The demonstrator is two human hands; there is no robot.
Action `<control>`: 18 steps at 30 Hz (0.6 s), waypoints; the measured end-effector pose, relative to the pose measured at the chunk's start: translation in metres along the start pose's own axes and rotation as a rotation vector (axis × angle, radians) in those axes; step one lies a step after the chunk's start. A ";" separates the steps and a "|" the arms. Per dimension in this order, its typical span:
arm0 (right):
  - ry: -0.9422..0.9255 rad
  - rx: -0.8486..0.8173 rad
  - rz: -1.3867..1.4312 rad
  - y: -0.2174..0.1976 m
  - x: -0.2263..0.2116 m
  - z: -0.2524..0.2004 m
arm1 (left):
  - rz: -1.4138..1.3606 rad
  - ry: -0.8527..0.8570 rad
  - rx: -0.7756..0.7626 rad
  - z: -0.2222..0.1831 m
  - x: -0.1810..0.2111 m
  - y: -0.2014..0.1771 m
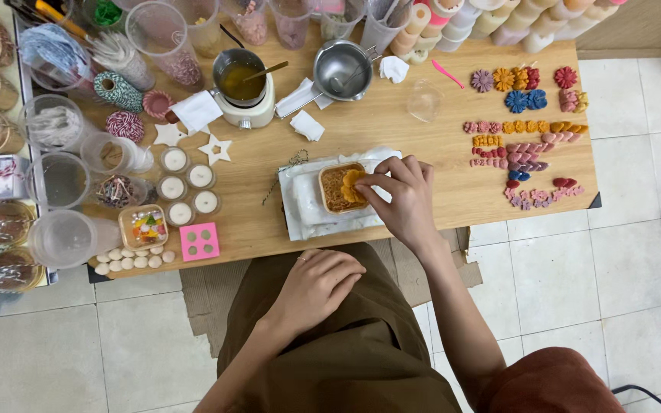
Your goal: The person stirs a substance in a small melting pot, places a square wax decoration into a small clear box containing shredded paper, and wraps a red and white string around the box, tying it with a bow.
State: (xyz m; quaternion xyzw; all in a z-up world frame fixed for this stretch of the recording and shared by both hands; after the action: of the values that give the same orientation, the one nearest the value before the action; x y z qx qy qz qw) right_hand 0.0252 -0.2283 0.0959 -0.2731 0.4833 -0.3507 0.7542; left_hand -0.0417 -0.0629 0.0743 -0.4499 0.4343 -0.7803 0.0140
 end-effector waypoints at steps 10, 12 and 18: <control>-0.079 -0.075 -0.081 0.029 -0.001 0.002 | 0.005 -0.039 0.047 -0.013 -0.019 -0.007; -0.089 -0.084 -0.091 0.031 0.001 0.002 | 0.008 -0.045 0.033 -0.015 -0.022 -0.007; -0.086 -0.087 -0.115 0.037 0.003 -0.003 | 0.006 -0.024 0.031 -0.020 -0.025 -0.008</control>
State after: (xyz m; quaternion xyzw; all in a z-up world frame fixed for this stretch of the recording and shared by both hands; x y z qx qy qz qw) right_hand 0.0331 -0.2089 0.0654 -0.3477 0.4487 -0.3600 0.7404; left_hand -0.0384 -0.0342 0.0586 -0.4576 0.4231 -0.7815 0.0285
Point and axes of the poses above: each hand's wrist, its own z-axis towards the middle knuckle, its own y-axis out of the palm, x = y × z, the point moved 8 cm from there along z, towards the middle knuckle, and after that the axes turned 10 degrees about z, right-handed, at the moved point
